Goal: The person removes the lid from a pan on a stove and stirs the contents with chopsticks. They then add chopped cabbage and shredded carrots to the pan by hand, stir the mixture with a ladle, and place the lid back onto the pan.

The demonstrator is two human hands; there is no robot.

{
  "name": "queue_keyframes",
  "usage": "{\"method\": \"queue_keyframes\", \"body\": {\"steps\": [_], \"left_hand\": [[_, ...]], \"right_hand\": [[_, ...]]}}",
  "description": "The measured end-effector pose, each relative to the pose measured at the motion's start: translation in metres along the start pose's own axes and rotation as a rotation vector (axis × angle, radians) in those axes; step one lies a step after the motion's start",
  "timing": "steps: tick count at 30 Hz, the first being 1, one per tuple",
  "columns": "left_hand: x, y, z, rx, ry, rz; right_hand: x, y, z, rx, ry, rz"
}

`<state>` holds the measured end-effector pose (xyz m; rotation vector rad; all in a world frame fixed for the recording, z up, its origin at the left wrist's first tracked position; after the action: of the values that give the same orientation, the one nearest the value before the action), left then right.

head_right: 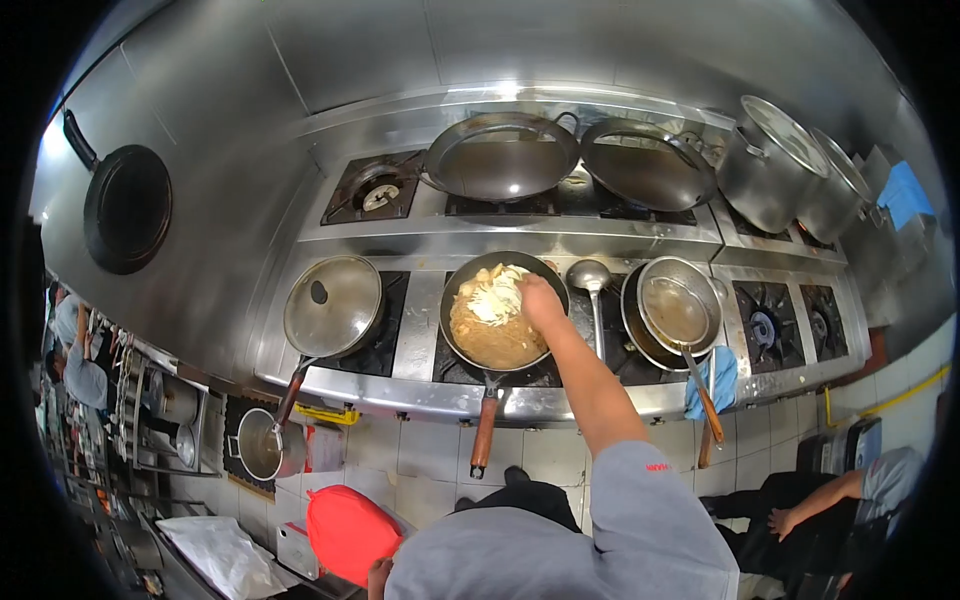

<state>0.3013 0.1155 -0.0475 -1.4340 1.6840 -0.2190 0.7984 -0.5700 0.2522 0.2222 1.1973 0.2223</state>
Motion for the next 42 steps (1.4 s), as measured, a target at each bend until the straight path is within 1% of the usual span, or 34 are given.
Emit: {"method": "queue_keyframes", "body": {"steps": [1, 2, 3, 4, 6, 7, 8, 9, 10, 11, 13, 15, 16, 18, 19, 21, 23, 24, 25, 26, 27, 28, 29, 30, 31, 33, 36, 39, 40, 41, 42], "left_hand": [[0.011, -0.013, -0.005, -0.068, 0.053, -0.097], [0.024, -0.061, -0.027, -0.142, 0.099, -0.192], [0.037, -0.132, -0.06, -0.22, 0.14, -0.28], [0.039, -0.126, -0.044, -0.209, 0.154, -0.26], [0.073, -0.109, 0.0, -0.231, 0.321, -0.119], [0.086, -0.127, 0.022, 0.038, 0.464, 0.056], [0.1, -0.146, 0.032, 0.309, 0.598, 0.229], [0.106, -0.153, 0.043, 0.322, 0.613, 0.238], [0.112, -0.154, 0.059, 0.152, 0.611, 0.156], [0.117, -0.154, 0.071, -0.021, 0.605, 0.076], [0.127, -0.168, 0.095, -0.049, 0.671, 0.072], [0.133, -0.196, 0.11, 0.038, 0.722, 0.177], [0.133, -0.206, 0.113, 0.043, 0.742, 0.199], [0.14, -0.229, 0.12, 0.126, 0.779, 0.339], [0.146, -0.233, 0.122, 0.147, 0.822, 0.386], [0.164, -0.239, 0.13, 0.259, 0.852, 0.492], [0.189, -0.227, 0.119, 0.221, 0.949, 0.572], [0.2, -0.221, 0.102, 0.2, 0.98, 0.597], [0.207, -0.216, 0.082, 0.178, 1.007, 0.619], [0.221, -0.216, 0.049, 0.306, 1.096, 0.755], [0.237, -0.216, 0.015, 0.44, 1.173, 0.875], [0.252, -0.208, -0.004, 0.522, 1.253, 0.948], [0.266, -0.194, -0.023, 0.597, 1.344, 0.999], [0.279, -0.179, -0.038, 0.668, 1.428, 1.039], [0.291, -0.166, -0.051, 0.725, 1.495, 1.075], [0.316, -0.142, -0.067, 0.826, 1.613, 1.119], [0.354, -0.118, -0.081, 0.944, 1.724, 1.137], [0.394, -0.104, -0.09, 0.995, 1.793, 1.071], [0.387, -0.119, -0.103, 0.955, 1.692, 1.116], [0.375, -0.138, -0.121, 0.912, 1.59, 1.155], [0.338, -0.176, -0.191, 0.866, 1.489, 1.189]], "right_hand": [[-0.028, 0.0, -0.001, 0.061, -0.118, 0.056], [-0.049, 0.002, -0.006, 0.08, -0.127, 0.049], [-0.076, -0.001, -0.015, 0.127, -0.185, 0.203], [-0.102, -0.002, -0.029, 0.174, -0.247, 0.355], [-0.13, -0.011, -0.073, 0.353, -0.235, 0.742], [-0.139, -0.009, -0.105, 0.456, -0.184, 0.908], [-0.147, -0.009, -0.139, 0.497, -0.167, 0.939], [-0.153, -0.009, -0.174, 0.542, -0.166, 0.929], [-0.15, -0.011, -0.215, 0.586, -0.155, 0.954], [-0.145, -0.01, -0.261, 0.699, -0.111, 0.961], [-0.157, 0.014, -0.341, 0.815, -0.085, 0.977], [-0.148, 0.02, -0.432, 0.962, -0.146, 1.034], [-0.147, 0.029, -0.471, 0.982, -0.169, 1.027], [-0.15, 0.043, -0.562, 1.311, -0.373, 1.054], [-0.153, 0.053, -0.59, 1.349, -0.435, 1.039], [-0.157, 0.083, -0.657, 1.418, -0.576, 1.029], [-0.172, 0.114, -0.697, 1.509, -0.6, 0.943], [-0.179, 0.13, -0.71, 1.46, -0.666, 1.016], [-0.191, 0.145, -0.722, 1.431, -0.707, 1.018], [-0.201, 0.154, -0.738, 1.472, -0.721, 0.883], [-0.217, 0.165, -0.751, 1.458, -0.776, 0.833], [-0.234, 0.172, -0.763, 1.437, -0.814, 0.784], [-0.252, 0.181, -0.785, 1.474, -0.89, 0.747], [-0.271, 0.19, -0.801, 1.443, -0.966, 0.723], [-0.291, 0.202, -0.818, 1.409, -1.028, 0.702], [-0.337, 0.224, -0.862, 1.43, -1.176, 0.56], [-0.393, 0.258, -0.946, 1.419, -1.378, 0.38], [-0.444, 0.296, -1.031, 1.513, -1.624, 0.169], [-0.456, 0.304, -1.065, 1.549, -1.693, 0.093], [-0.47, 0.308, -1.108, 1.581, -1.651, -0.096], [-0.482, 0.309, -1.152, 1.604, -1.6, -0.282]]}}
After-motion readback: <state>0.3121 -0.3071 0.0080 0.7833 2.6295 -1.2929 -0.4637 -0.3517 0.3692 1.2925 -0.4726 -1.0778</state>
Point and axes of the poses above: each hand's wrist, its own z-axis towards the middle knuckle, its own x-axis out of the palm, y = z × x, the point moved 10 cm from there along z, towards the middle knuckle, and after that the axes turned 9 degrees about -z, right-handed, at the moved point
